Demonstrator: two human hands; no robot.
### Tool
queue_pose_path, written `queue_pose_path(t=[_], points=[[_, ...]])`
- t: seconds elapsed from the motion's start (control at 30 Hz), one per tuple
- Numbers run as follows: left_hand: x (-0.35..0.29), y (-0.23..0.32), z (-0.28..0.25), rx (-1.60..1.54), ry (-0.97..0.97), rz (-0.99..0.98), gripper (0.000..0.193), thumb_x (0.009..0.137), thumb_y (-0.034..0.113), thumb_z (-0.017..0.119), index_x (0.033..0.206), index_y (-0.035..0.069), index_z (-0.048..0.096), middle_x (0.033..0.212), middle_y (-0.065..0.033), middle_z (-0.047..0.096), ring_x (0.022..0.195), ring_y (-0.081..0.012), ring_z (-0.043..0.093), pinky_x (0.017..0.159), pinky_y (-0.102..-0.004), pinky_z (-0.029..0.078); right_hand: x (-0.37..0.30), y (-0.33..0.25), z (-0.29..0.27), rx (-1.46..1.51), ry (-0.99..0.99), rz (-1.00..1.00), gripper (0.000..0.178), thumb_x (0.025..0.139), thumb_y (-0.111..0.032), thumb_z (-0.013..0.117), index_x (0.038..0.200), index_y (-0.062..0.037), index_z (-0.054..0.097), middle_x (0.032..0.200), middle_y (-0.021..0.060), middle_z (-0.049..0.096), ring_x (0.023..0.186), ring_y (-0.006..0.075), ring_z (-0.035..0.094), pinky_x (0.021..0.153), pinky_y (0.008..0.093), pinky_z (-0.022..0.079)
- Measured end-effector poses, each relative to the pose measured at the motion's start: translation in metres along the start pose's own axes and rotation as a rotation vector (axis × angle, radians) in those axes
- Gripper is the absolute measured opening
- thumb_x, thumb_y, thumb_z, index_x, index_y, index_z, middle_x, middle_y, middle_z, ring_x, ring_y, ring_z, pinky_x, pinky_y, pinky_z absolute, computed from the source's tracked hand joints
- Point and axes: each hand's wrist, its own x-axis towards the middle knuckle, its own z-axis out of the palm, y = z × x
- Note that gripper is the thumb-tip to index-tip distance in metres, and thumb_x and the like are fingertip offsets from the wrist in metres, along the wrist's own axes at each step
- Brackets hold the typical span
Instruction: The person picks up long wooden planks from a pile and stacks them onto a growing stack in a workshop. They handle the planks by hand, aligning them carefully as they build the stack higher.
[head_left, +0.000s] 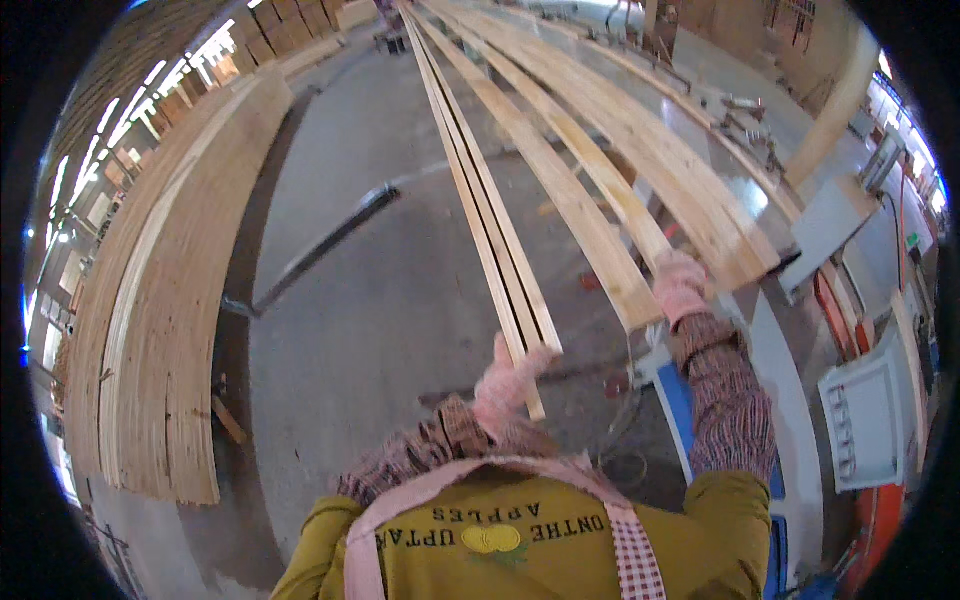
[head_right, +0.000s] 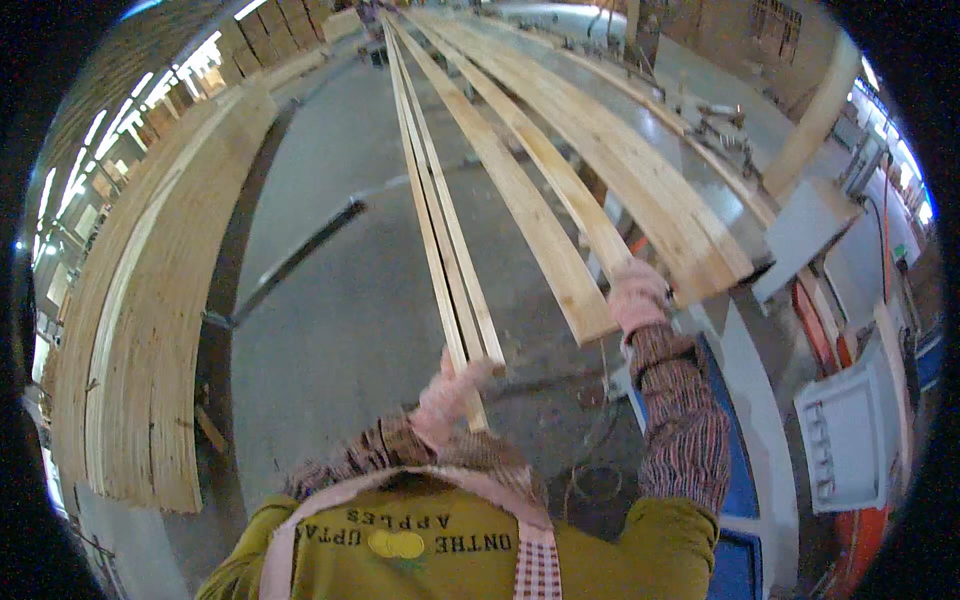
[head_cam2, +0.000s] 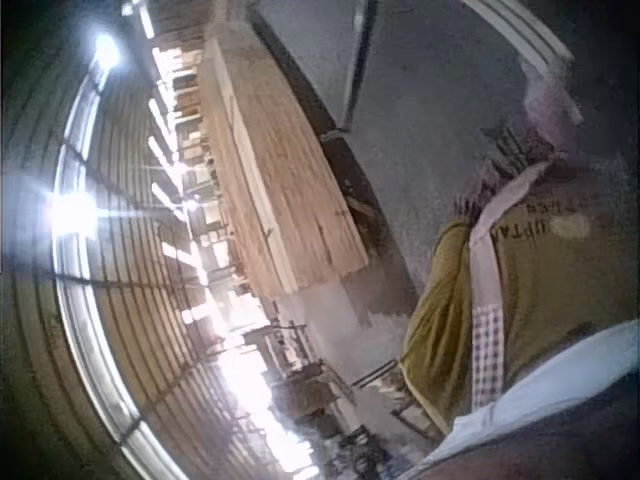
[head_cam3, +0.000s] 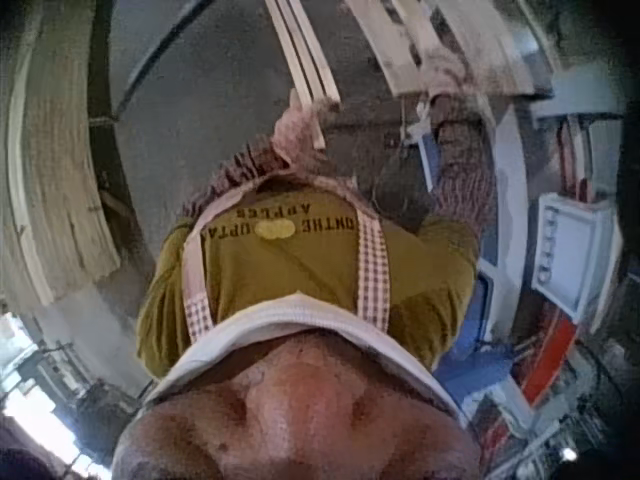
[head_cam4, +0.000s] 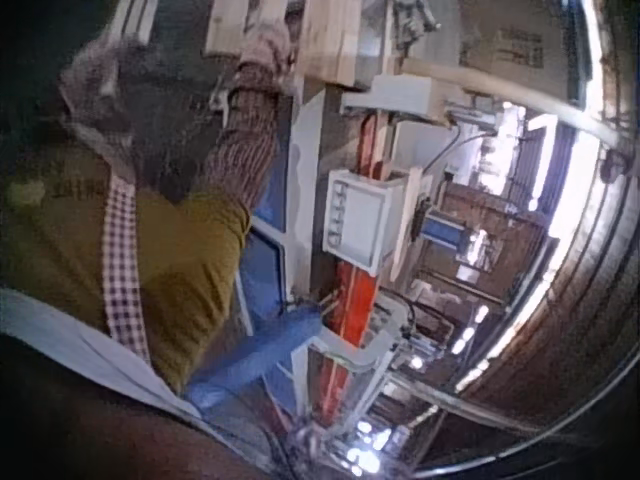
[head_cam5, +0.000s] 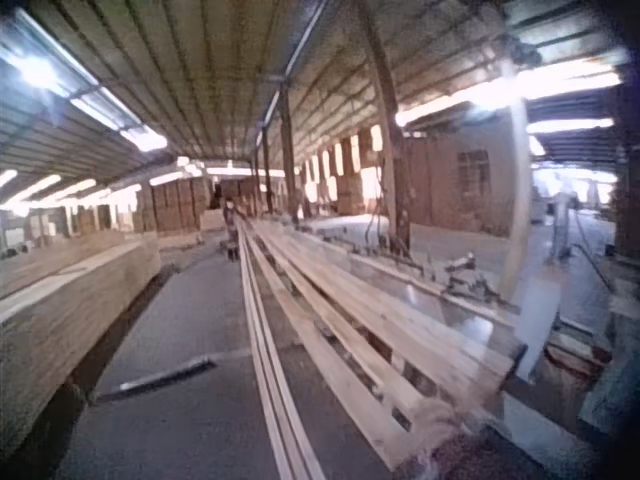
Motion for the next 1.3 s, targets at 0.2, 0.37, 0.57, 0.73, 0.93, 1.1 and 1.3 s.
queue_pose_path(t=[0.2, 0.37, 0.57, 0.73, 0.93, 1.1, 1.3], points=[[-0.001, 0.002, 0.002, -0.188, -0.027, -0.016, 0.079, 0.09, 0.041, 0.077, 0.149, 0.013, 0.033, 0.132, -0.0068, 0.057, 0.118, -0.0194, 0.053, 0.102, -0.0387, 0.042, -0.041, -0.029, -0.144, 0.419, -0.304, -0.08, 0.043, 0.084, -0.027, 0.065, 0.119, -0.0019, 0.061, 0.103, 0.0205, 0.071, 0.096, 0.0376, 0.072, 0.079, 0.0506, 0.058], [0.009, -0.01, 0.001, -0.303, -0.12, 0.006, 0.085, 0.091, 0.042, 0.077, 0.153, 0.011, 0.027, 0.133, -0.0071, 0.056, 0.119, -0.0189, 0.052, 0.102, -0.0375, 0.042, -0.05, -0.047, -0.11, 1.208, -0.378, -0.092, 0.046, 0.085, -0.028, 0.071, 0.123, -0.0029, 0.066, 0.11, 0.0161, 0.072, 0.102, 0.0269, 0.072, 0.088, 0.0394, 0.057], [0.021, -0.028, -0.005, -0.203, -0.047, -0.008, 0.091, 0.089, 0.041, 0.079, 0.155, 0.01, 0.025, 0.132, -0.0105, 0.057, 0.119, -0.021, 0.053, 0.102, -0.0361, 0.043, -0.108, -0.078, -0.136, 2.42, -0.576, 0.135, 0.051, 0.095, -0.022, 0.068, 0.138, 0.0028, 0.056, 0.127, 0.0097, 0.066, 0.112, 0.0185, 0.067, 0.094, 0.0308, 0.055], [0.001, -0.009, -0.014, -0.064, -0.135, -0.006, 0.103, 0.082, 0.045, 0.081, 0.157, 0.01, 0.02, 0.134, -0.0125, 0.057, 0.118, -0.023, 0.054, 0.102, -0.0371, 0.044, -0.115, -0.076, -0.145, 2.341, -0.553, 0.164, 0.066, 0.093, -0.03, 0.069, 0.148, -0.0004, 0.046, 0.129, 0.0098, 0.065, 0.109, 0.0202, 0.068, 0.084, 0.0322, 0.06], [-0.061, 0.026, -0.01, 0.499, -0.114, -0.03, 0.13, 0.066, 0.05, 0.089, 0.161, 0.008, 0.011, 0.141, -0.0186, 0.054, 0.129, -0.0311, 0.056, 0.108, -0.0382, 0.045, -0.116, -0.084, -0.128, 2.281, -0.545, 0.138, 0.072, 0.093, -0.04, 0.069, 0.151, -0.0045, 0.044, 0.131, 0.0088, 0.063, 0.106, 0.0181, 0.068, 0.074, 0.0333, 0.061], [-0.062, 0.054, -0.004, 0.822, -0.038, -0.029, 0.136, 0.059, 0.052, 0.092, 0.16, 0.005, 0.013, 0.143, -0.0234, 0.053, 0.127, -0.0381, 0.059, 0.107, -0.0429, 0.048, -0.126, -0.085, -0.13, 2.344, -0.638, 0.152, 0.066, 0.096, -0.041, 0.066, 0.146, -0.0017, 0.048, 0.125, 0.0103, 0.065, 0.104, 0.0185, 0.068, 0.074, 0.0334, 0.062], [-0.058, 0.045, -0.009, 0.875, 0.035, 0.174, 0.129, 0.055, 0.053, 0.093, 0.153, 0.003, 0.025, 0.136, -0.0214, 0.057, 0.118, -0.0375, 0.064, 0.098, -0.0436, 0.054, -0.134, -0.089, -0.137, 2.327, -0.6, 0.176, 0.049, 0.099, -0.035, 0.062, 0.133, -0.0005, 0.059, 0.118, 0.0075, 0.068, 0.1, 0.0186, 0.068, 0.078, 0.0313, 0.058]])
